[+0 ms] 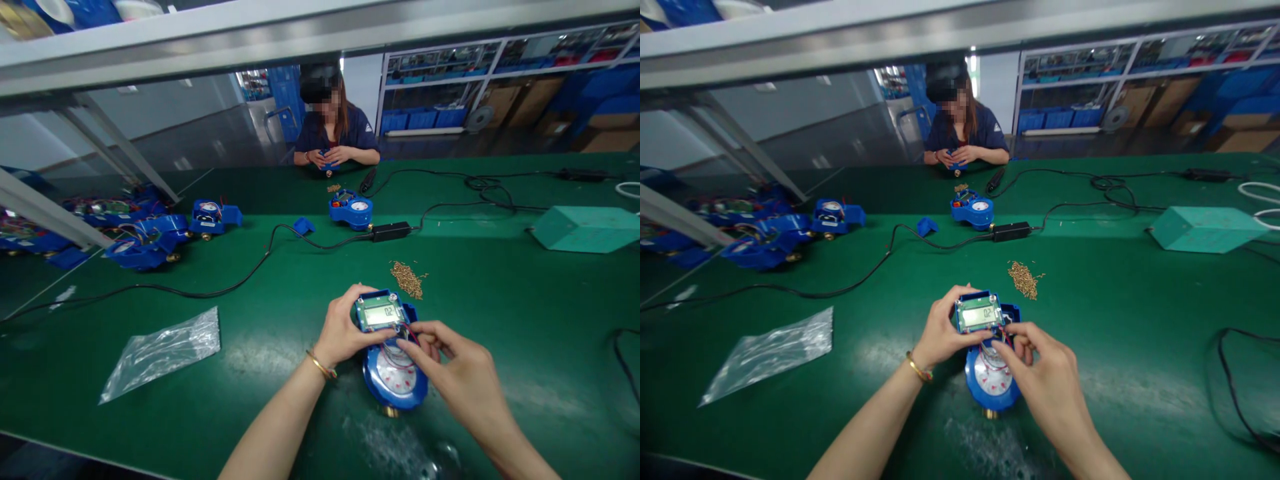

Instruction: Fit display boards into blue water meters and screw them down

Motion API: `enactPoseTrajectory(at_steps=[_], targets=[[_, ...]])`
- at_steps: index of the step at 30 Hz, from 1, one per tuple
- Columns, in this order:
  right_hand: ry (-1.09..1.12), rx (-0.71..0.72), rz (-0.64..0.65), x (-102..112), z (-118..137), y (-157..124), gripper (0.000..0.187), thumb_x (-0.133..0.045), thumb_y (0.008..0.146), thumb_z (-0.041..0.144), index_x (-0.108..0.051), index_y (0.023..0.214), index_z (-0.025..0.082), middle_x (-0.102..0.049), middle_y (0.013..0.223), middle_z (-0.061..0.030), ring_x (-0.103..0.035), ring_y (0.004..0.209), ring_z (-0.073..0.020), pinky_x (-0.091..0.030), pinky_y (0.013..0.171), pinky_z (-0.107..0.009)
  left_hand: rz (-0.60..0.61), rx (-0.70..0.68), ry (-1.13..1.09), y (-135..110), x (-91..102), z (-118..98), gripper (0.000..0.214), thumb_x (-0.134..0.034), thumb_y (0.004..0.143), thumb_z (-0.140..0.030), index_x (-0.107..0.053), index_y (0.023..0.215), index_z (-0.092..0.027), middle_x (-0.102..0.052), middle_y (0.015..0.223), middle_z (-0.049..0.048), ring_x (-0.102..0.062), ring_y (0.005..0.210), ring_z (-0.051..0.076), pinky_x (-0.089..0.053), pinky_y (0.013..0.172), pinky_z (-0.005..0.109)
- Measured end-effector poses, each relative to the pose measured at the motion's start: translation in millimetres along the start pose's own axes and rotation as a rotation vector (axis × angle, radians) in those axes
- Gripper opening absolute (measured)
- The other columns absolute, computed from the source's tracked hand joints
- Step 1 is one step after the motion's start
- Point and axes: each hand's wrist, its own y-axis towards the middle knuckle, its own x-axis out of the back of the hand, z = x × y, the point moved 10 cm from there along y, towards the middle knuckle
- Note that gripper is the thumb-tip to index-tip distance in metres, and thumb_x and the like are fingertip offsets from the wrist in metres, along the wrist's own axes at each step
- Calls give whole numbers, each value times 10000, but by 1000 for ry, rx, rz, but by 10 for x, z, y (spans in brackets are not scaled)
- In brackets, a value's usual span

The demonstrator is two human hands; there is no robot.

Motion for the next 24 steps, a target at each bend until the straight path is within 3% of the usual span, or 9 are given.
enactPoseTrajectory(at_steps=[3, 7, 10, 14, 18, 21, 24], targets=[[170, -69, 67, -46, -72, -21, 365, -686, 764, 564, -704, 727, 201, -649, 651, -33, -553, 568, -167, -422, 522, -278, -13, -10, 4, -7, 3, 10, 594, -892, 626, -372, -620, 1126, -201, -704, 1053, 32, -674, 965, 207, -499, 889, 292], [333, -315, 353, -267, -220, -74, 479, -741, 648, 657, -654, 627, 186, -593, 496, -18, -508, 439, -135, -378, 429, -249, -34, -26, -2, -20, 7, 9, 588, -898, 619, -362, -628, 1122, -217, -707, 1051, 23, -675, 983, 208, -491, 924, 302], [419, -448, 511, -399, -246, -113, 515, -798, 565, 656, -628, 620, 173, -653, 545, -50, -566, 459, -134, -394, 436, -226, -38, -13, -16, -29, 7, 24, 596, -901, 615, -352, -624, 1126, -218, -708, 1044, 22, -681, 953, 202, -498, 910, 303], [433, -466, 516, -430, -249, -35, 509, -791, 566, 644, -649, 657, 165, -709, 657, -89, -646, 574, -168, -479, 542, -259, -35, 15, -35, -32, 8, 52, 605, -902, 612, -344, -619, 1131, -221, -704, 1029, 16, -683, 914, 191, -517, 846, 284], [306, -337, 529, -413, -185, 75, 416, -730, 644, 576, -639, 609, 172, -656, 588, -59, -568, 516, -151, -419, 504, -267, -33, 26, -58, -19, 17, 67, 595, -900, 611, -342, -615, 1116, -208, -707, 1033, 21, -687, 915, 192, -533, 825, 281], [271, -161, 405, -236, -29, 196, 342, -759, 648, 497, -648, 615, 175, -636, 691, -46, -567, 643, -155, -428, 580, -265, -43, 7, -35, -5, 34, 48, 574, -898, 617, -340, -621, 1102, -206, -720, 1038, 24, -690, 962, 206, -509, 970, 343], [394, -242, 452, -223, -15, 167, 400, -769, 674, 543, -616, 717, 175, -608, 720, -23, -468, 534, -95, -329, 470, -222, -45, -51, -5, 6, 35, -20, 576, -894, 625, -327, -625, 1120, -206, -730, 1045, 22, -695, 997, 211, -377, 1153, 422]])
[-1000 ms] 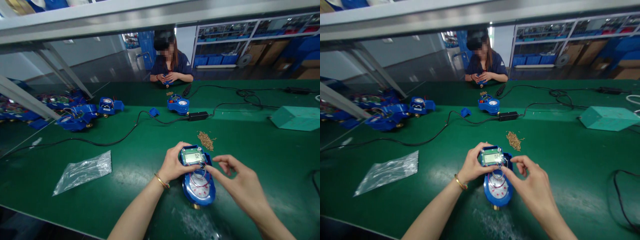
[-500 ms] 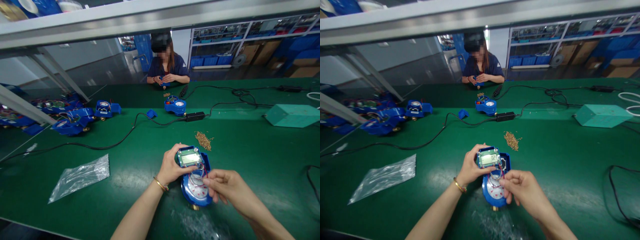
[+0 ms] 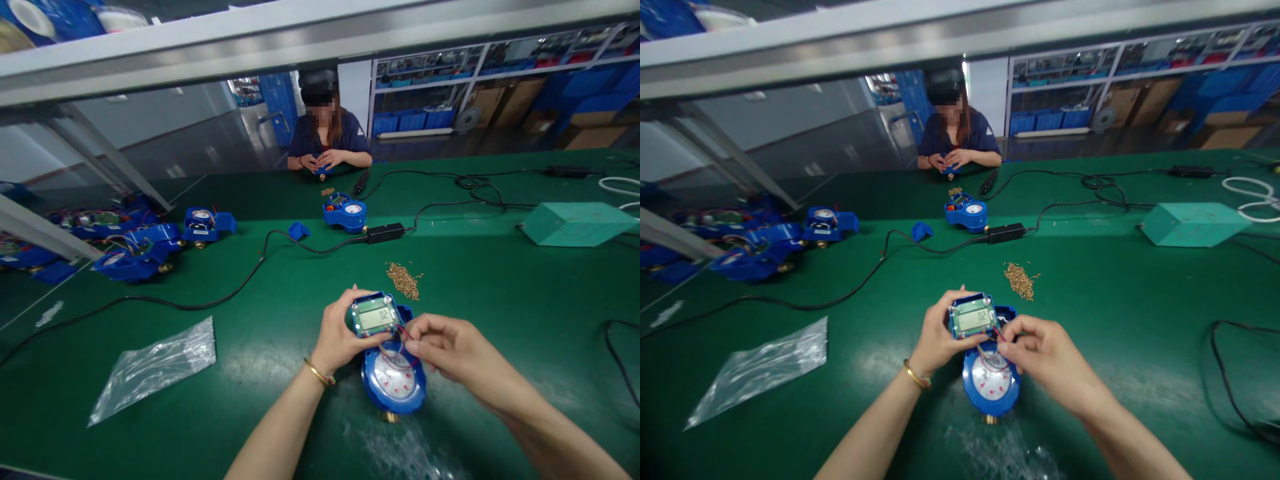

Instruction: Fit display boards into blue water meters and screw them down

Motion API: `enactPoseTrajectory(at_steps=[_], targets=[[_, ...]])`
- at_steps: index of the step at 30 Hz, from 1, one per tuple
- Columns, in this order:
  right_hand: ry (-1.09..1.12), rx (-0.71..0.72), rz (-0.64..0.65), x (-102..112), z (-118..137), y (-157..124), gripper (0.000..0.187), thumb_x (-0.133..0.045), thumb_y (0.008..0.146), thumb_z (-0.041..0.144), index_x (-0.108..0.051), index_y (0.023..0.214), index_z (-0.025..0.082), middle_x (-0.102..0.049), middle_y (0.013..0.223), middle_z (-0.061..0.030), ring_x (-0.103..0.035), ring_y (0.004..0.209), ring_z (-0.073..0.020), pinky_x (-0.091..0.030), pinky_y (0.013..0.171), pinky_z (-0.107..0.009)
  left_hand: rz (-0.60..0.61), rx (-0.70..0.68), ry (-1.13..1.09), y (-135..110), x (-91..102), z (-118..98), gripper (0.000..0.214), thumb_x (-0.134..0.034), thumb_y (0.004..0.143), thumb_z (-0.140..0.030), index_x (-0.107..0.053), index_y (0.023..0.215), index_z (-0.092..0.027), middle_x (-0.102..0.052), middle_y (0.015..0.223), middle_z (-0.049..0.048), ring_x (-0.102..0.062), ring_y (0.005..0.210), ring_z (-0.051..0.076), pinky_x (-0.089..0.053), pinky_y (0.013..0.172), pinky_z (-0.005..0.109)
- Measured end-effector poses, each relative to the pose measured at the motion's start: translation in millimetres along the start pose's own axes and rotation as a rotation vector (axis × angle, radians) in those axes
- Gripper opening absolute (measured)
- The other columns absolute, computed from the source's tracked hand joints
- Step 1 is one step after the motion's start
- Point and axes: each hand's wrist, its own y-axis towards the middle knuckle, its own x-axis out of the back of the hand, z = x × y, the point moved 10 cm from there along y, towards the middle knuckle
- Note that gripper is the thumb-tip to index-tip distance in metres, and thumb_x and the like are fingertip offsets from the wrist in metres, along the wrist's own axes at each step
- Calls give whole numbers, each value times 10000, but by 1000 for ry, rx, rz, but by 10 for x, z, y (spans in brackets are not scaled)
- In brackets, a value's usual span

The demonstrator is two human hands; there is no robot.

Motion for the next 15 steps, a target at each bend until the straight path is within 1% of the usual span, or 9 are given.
enactPoseTrajectory(at_steps=[2, 3, 4, 6, 8, 10, 12, 15], targets=[[110, -118, 100, -72, -58, -25, 469, -752, 690, 605, -570, 753, 177, -567, 641, 6, -352, 435, -57, -199, 403, -206, 3, -28, 14, 6, -7, -37, 577, -888, 635, -322, -624, 1135, -205, -732, 1061, 25, -697, 1007, 211, -332, 1193, 442], [127, -135, 124, -76, -44, -26, 488, -745, 696, 623, -557, 753, 176, -538, 605, 20, -322, 421, -50, -168, 398, -205, 6, -36, 22, 8, -12, -49, 577, -885, 639, -322, -624, 1140, -203, -733, 1069, 28, -698, 1009, 210, -324, 1200, 450], [110, -120, 130, -56, 3, -15, 494, -740, 704, 628, -556, 747, 172, -514, 588, 28, -318, 427, -49, -171, 401, -204, 11, -43, 29, 8, -19, -59, 580, -884, 640, -323, -625, 1144, -201, -734, 1075, 30, -699, 1008, 210, -319, 1205, 460], [6, -36, 107, 24, 149, 32, 481, -716, 742, 624, -576, 743, 164, -497, 591, 28, -358, 471, -63, -238, 429, -203, 31, -58, 36, 8, -43, -74, 586, -883, 639, -325, -628, 1151, -198, -736, 1089, 35, -702, 1004, 210, -305, 1213, 487], [-114, 57, 85, 88, 304, 85, 459, -681, 778, 615, -600, 752, 164, -526, 627, 9, -426, 533, -90, -319, 474, -214, 54, -67, 30, 8, -69, -80, 595, -884, 638, -326, -630, 1161, -198, -734, 1114, 44, -702, 1008, 211, -289, 1219, 511], [-191, 120, 82, 118, 409, 129, 440, -656, 796, 608, -601, 745, 174, -550, 647, -5, -474, 575, -115, -366, 501, -229, 66, -69, 20, 8, -82, -76, 614, -888, 633, -327, -628, 1174, -196, -729, 1141, 55, -699, 1026, 215, -277, 1223, 520], [-222, 149, 95, 129, 447, 159, 423, -645, 806, 598, -603, 747, 181, -564, 655, -10, -501, 590, -130, -386, 506, -238, 65, -67, 14, 10, -81, -68, 632, -893, 627, -327, -626, 1184, -194, -725, 1157, 61, -696, 1043, 217, -269, 1227, 522], [-232, 143, 115, 153, 404, 181, 414, -656, 805, 589, -615, 746, 181, -575, 653, -12, -508, 584, -132, -399, 499, -241, 55, -56, -4, 9, -69, -48, 631, -895, 623, -322, -628, 1180, -195, -725, 1157, 59, -695, 1045, 217, -274, 1224, 523]])
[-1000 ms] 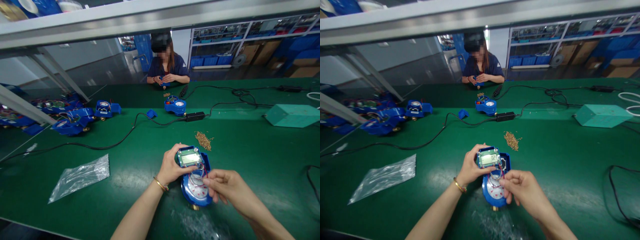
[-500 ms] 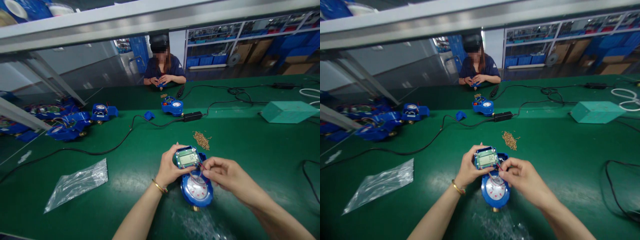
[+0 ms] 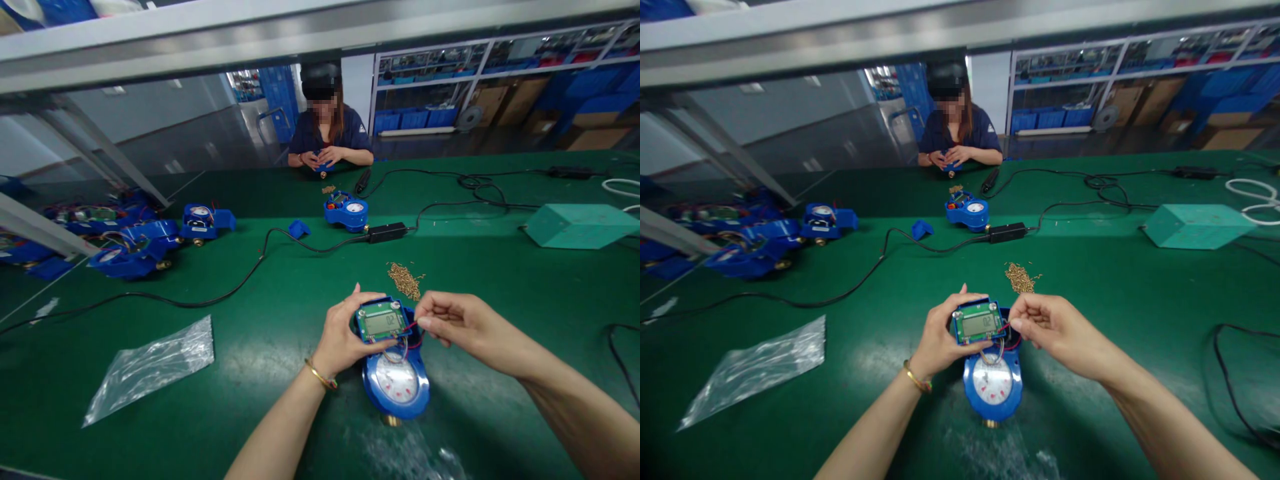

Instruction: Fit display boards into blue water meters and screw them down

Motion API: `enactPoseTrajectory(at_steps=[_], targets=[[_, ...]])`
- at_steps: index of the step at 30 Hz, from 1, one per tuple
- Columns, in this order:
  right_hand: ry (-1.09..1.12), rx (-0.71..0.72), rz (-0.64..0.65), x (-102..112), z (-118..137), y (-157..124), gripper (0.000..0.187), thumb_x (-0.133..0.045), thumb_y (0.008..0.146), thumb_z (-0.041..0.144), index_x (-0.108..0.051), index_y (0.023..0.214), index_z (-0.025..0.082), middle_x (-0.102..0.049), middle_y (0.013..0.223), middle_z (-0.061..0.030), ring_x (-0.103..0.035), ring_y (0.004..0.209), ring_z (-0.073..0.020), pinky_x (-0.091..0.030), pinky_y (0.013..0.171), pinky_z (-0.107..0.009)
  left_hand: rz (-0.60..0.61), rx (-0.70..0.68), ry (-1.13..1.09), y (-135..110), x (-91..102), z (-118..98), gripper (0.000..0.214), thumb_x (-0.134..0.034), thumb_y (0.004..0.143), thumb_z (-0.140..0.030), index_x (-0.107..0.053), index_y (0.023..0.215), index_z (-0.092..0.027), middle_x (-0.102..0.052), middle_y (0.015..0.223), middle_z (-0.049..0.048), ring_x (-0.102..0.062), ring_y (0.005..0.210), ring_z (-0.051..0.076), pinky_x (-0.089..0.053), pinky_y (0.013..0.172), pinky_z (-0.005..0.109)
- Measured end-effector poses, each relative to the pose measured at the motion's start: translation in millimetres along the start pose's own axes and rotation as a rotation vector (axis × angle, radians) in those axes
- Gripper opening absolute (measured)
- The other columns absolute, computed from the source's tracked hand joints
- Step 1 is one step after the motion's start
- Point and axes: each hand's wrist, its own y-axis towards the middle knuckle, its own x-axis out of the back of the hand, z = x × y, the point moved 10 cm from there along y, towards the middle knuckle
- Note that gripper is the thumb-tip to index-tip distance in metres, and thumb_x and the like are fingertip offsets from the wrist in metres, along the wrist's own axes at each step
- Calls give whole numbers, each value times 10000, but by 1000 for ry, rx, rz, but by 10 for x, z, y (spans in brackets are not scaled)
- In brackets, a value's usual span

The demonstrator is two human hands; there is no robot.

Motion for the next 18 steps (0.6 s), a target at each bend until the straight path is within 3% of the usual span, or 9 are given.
enactPoseTrajectory(at_steps=[11, 18], targets=[[94, -38, -24, 22, -189, 57, 465, -720, 730, 622, -620, 735, 168, -565, 599, 9, -481, 521, -103, -382, 484, -234, 1, 46, -33, 3, 7, 38, 600, -894, 626, -320, -643, 1159, -204, -734, 1092, 39, -693, 1000, 209, -295, 1209, 480], [118, -47, 64, -128, -310, 88, 473, -734, 725, 614, -645, 714, 150, -589, 615, -3, -476, 525, -104, -368, 507, -241, -22, 117, -95, -41, 18, 111, 619, -899, 611, -384, -645, 1146, -204, -716, 1102, 65, -668, 1074, 247, -493, 1017, 385]])
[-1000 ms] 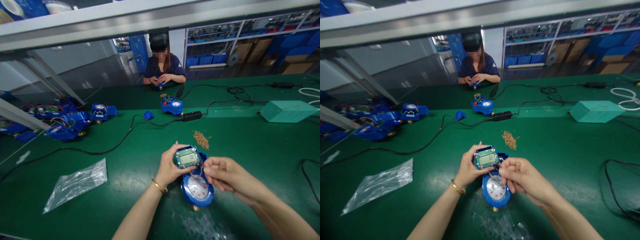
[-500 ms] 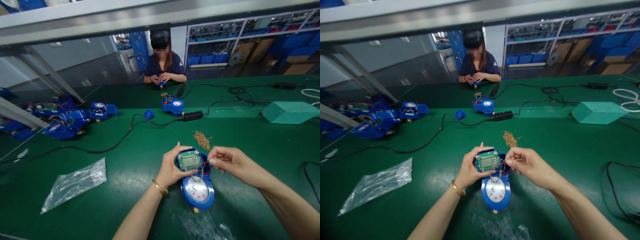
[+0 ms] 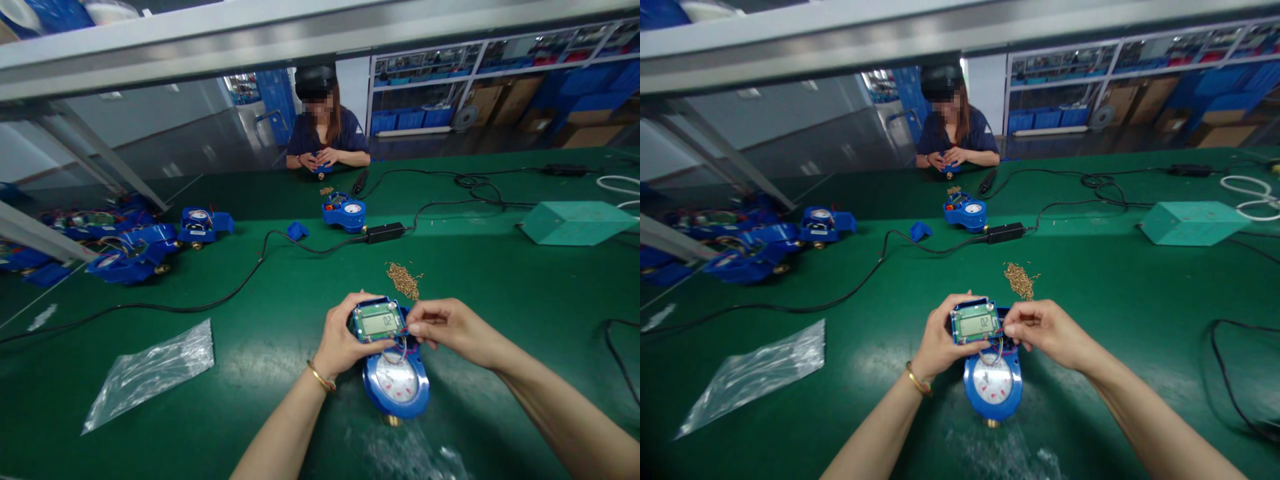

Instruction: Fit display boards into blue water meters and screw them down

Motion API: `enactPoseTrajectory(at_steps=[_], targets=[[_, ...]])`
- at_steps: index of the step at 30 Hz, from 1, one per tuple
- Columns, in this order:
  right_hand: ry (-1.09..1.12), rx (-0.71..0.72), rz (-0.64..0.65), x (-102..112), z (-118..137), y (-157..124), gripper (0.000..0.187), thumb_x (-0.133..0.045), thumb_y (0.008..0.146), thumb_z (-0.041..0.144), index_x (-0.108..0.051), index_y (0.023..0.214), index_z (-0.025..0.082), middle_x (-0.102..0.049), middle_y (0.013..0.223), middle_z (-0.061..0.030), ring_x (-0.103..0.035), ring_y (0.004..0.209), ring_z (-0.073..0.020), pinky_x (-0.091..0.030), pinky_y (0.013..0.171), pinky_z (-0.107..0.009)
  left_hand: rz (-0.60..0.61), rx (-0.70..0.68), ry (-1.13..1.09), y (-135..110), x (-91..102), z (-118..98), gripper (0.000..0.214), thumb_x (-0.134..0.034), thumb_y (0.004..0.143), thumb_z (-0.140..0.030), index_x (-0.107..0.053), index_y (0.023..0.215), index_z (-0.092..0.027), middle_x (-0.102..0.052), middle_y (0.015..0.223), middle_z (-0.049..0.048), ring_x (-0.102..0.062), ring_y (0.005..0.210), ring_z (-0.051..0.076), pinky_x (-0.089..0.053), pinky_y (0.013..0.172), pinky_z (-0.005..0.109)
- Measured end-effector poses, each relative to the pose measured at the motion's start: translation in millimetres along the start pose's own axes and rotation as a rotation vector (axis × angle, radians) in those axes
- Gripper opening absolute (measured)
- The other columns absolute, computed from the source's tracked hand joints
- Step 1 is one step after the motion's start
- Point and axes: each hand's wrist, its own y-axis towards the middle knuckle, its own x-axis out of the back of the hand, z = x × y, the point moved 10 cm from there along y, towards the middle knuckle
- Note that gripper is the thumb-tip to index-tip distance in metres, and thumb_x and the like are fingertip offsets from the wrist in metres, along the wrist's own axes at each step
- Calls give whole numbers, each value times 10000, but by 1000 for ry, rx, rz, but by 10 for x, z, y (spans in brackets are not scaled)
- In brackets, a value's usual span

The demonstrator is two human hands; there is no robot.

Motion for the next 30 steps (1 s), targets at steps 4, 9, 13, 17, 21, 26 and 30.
enactPoseTrajectory(at_steps=[4, 9, 13, 17, 21, 26, 30], targets=[[32, -31, 43, -36, -58, 18, 468, -755, 711, 604, -641, 697, 151, -578, 594, 9, -476, 510, -96, -354, 509, -235, 5, 2, -10, -4, -18, 11, 619, -901, 609, -380, -644, 1146, -210, -713, 1110, 64, -663, 1088, 249, -474, 1037, 387], [69, -47, 104, -38, -69, 11, 444, -773, 710, 572, -627, 708, 152, -579, 595, 8, -471, 504, -92, -346, 483, -222, 1, 6, -24, 4, -23, 4, 621, -899, 606, -387, -645, 1142, -206, -710, 1105, 70, -663, 1075, 255, -502, 987, 376], [40, -20, 94, -11, -50, 52, 452, -753, 716, 590, -623, 694, 157, -566, 580, 5, -464, 503, -103, -359, 478, -233, 4, 20, -48, 2, -30, 43, 636, -908, 592, -374, -639, 1145, -210, -703, 1104, 65, -675, 1028, 239, -528, 912, 337], [-9, 66, -15, 69, 52, 87, 391, -783, 688, 546, -680, 648, 171, -607, 710, -27, -542, 695, -151, -436, 630, -272, 17, 39, -54, -3, -26, 100, 645, -907, 595, -374, -632, 1155, -211, -697, 1113, 65, -679, 1012, 233, -529, 901, 330], [-24, 20, -97, 89, 23, 65, 365, -791, 672, 521, -693, 673, 169, -615, 641, -16, -546, 605, -143, -426, 557, -259, 14, 58, -53, -5, -7, 143, 633, -897, 608, -389, -628, 1149, -203, -693, 1125, 71, -680, 1007, 231, -534, 895, 326], [40, -75, -98, 28, -89, 43, 440, -737, 706, 579, -655, 743, 149, -592, 499, -3, -447, 358, -88, -316, 379, -212, -6, 46, -40, 3, 12, 147, 622, -898, 602, -376, -628, 1134, -199, -692, 1128, 72, -679, 1002, 229, -532, 898, 326], [40, -1, -129, 26, -60, 52, 414, -701, 744, 562, -667, 792, 153, -692, 638, -65, -629, 538, -155, -421, 459, -225, 1, 48, -50, -3, 5, 144, 618, -901, 608, -333, -622, 1146, -211, -690, 1125, 58, -677, 996, 214, -525, 893, 307]])
